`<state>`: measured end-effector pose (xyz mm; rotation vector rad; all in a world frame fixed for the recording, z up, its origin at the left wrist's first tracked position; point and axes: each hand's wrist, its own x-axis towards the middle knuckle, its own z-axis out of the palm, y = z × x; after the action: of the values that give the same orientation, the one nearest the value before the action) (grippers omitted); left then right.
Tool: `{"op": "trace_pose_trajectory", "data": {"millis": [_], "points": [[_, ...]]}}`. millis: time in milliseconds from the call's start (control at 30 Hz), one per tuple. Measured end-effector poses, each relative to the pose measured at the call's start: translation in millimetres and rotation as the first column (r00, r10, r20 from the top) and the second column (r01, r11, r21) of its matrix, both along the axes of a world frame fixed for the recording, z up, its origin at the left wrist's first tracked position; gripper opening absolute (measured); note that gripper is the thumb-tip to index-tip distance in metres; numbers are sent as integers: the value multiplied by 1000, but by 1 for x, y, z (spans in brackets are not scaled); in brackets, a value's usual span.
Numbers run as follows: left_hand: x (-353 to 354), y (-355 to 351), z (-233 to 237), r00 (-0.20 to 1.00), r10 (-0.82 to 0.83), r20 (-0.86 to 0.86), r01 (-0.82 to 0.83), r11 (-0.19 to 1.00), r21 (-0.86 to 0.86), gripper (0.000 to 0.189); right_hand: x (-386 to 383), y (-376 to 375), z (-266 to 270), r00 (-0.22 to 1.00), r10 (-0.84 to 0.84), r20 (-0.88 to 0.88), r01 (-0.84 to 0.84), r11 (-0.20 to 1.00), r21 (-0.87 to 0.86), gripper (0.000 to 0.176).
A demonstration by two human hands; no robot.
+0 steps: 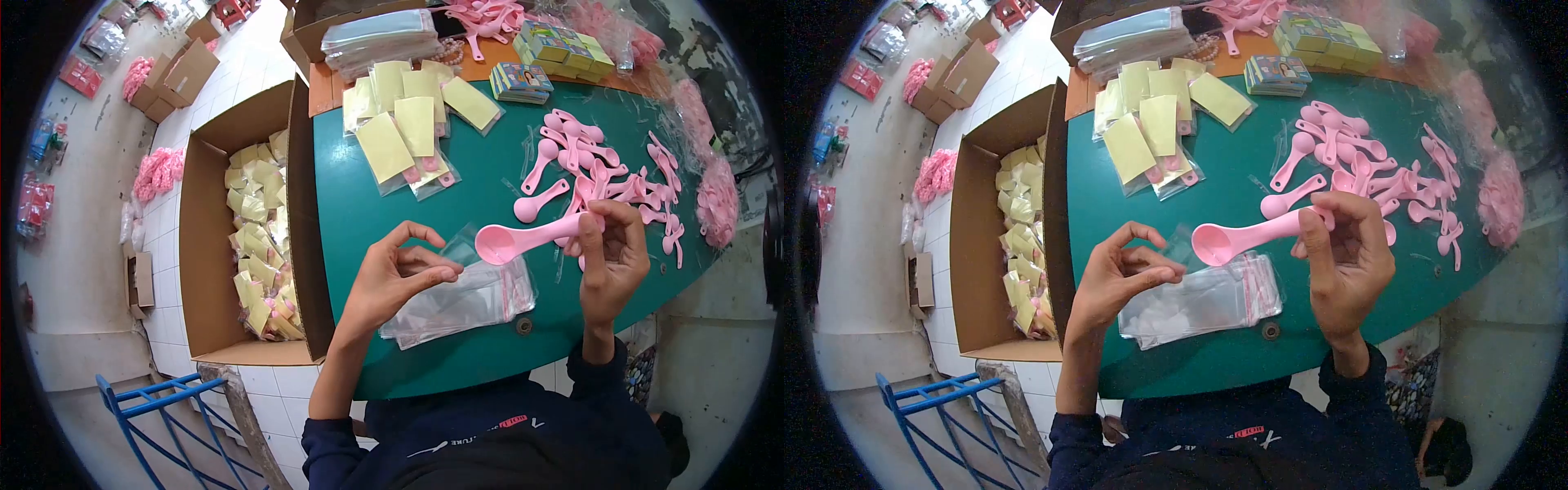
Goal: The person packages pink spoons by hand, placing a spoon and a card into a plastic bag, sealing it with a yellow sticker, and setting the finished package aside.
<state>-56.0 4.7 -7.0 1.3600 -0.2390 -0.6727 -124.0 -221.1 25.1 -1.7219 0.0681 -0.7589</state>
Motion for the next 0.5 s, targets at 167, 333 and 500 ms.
{"op": "trace_pose_trajectory", "data": {"millis": [167, 333, 500], "points": [[-1, -3, 0, 1000, -2, 8, 2, 1000, 20, 33, 7, 11, 6, 996, 67, -65, -67, 998, 7, 16], [0, -8, -8, 997, -73, 40, 73, 997, 5, 36, 11, 11, 4, 974, 164, -157, -166, 986, -4, 17], [0, -12, -6, 984, -144, 101, 132, 984, 120, 30, 17, 17, 6, 955, 218, -199, -250, 956, -154, 24]]}}
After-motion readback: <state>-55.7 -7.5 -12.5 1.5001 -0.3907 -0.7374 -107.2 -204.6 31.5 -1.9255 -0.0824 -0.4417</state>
